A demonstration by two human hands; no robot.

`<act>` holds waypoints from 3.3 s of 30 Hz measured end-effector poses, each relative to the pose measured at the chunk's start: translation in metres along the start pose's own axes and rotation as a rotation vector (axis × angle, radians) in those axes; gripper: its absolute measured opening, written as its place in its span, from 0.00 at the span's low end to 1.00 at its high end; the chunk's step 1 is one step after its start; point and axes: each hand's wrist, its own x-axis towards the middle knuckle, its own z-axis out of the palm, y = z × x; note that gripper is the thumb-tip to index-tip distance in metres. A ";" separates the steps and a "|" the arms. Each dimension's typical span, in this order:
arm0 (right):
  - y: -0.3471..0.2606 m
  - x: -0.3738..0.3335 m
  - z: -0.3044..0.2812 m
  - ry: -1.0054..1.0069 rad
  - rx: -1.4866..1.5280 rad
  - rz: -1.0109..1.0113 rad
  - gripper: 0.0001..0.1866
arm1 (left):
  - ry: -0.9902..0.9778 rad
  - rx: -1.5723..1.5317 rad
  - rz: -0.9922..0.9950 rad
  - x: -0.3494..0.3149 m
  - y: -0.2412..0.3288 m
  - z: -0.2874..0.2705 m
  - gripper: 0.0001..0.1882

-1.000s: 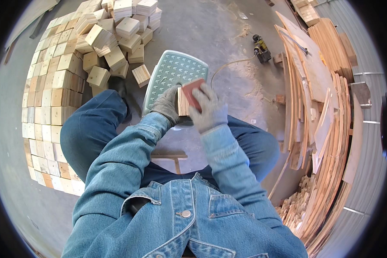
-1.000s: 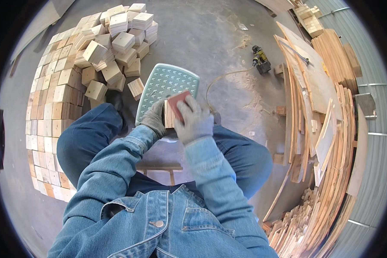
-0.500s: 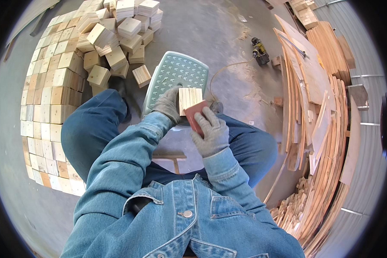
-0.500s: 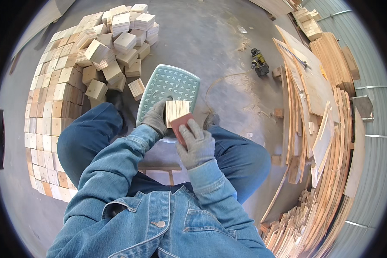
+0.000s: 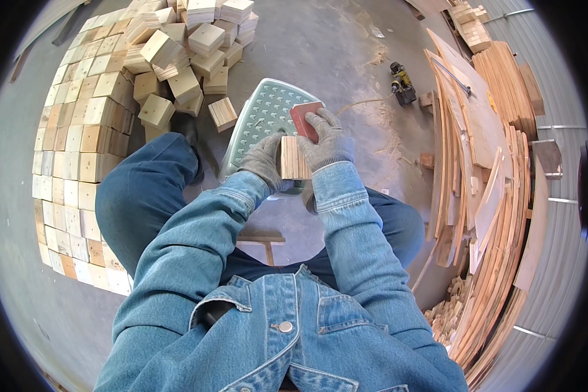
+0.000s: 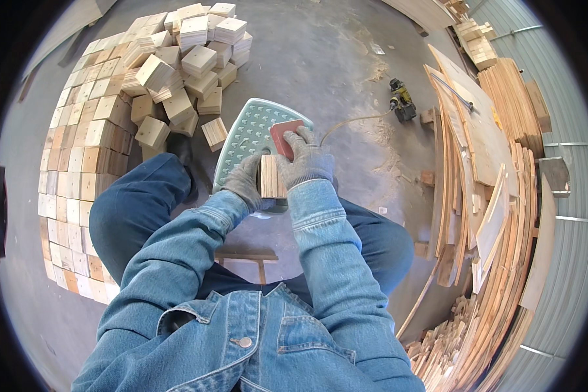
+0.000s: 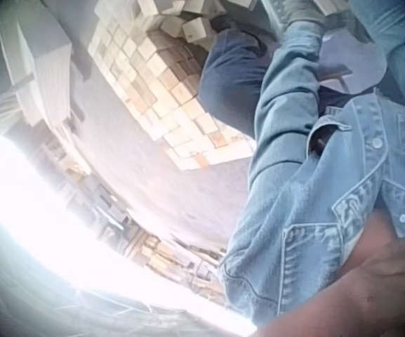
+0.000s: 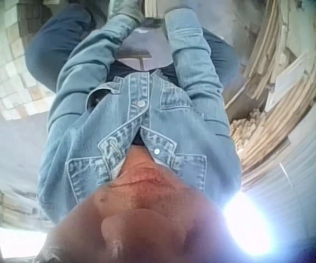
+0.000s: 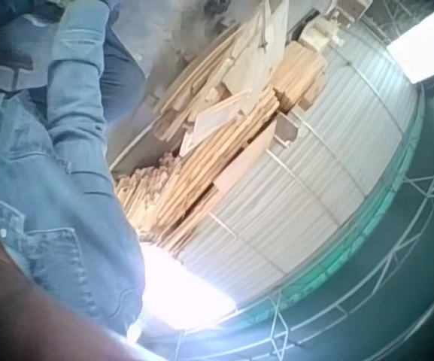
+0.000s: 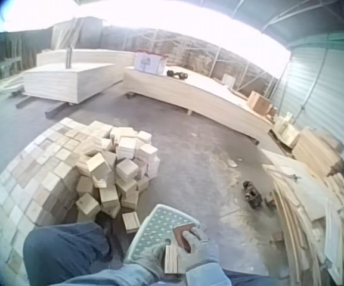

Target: The person sits on the floor and sands small wooden blocks using a sanding block. They hold each block on a small stool, sand the surfaces, and then place the finished block into a pile nearby.

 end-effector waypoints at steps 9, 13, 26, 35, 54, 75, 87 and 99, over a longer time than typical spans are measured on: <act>0.009 -0.121 -0.009 0.078 -0.014 -0.250 0.35 | 0.060 0.054 0.007 0.000 -0.014 0.008 0.55; 0.010 -0.153 -0.018 0.067 -0.011 -0.269 0.36 | 0.045 -0.022 0.031 0.002 -0.017 0.014 0.54; 0.015 -0.011 0.001 0.022 -0.026 -0.025 0.33 | -0.028 -0.016 -0.049 0.001 0.002 0.000 0.67; 0.009 -0.139 -0.013 0.079 -0.012 -0.261 0.33 | 0.048 0.016 0.014 0.002 -0.019 0.015 0.55; 0.049 -0.015 -0.011 0.005 0.103 0.000 0.34 | -0.150 -0.275 -0.102 0.011 -0.044 0.023 0.69; 0.085 -0.056 -0.007 -0.278 0.115 0.151 0.36 | -0.088 -0.260 -0.281 -0.017 0.021 -0.033 0.51; 0.073 -0.051 -0.016 -0.263 0.109 0.153 0.34 | -0.132 -0.550 -0.253 -0.009 0.026 -0.022 0.47; 0.068 -0.065 -0.021 -0.058 0.272 0.026 0.32 | 0.099 -0.390 -0.205 -0.019 0.028 -0.030 0.35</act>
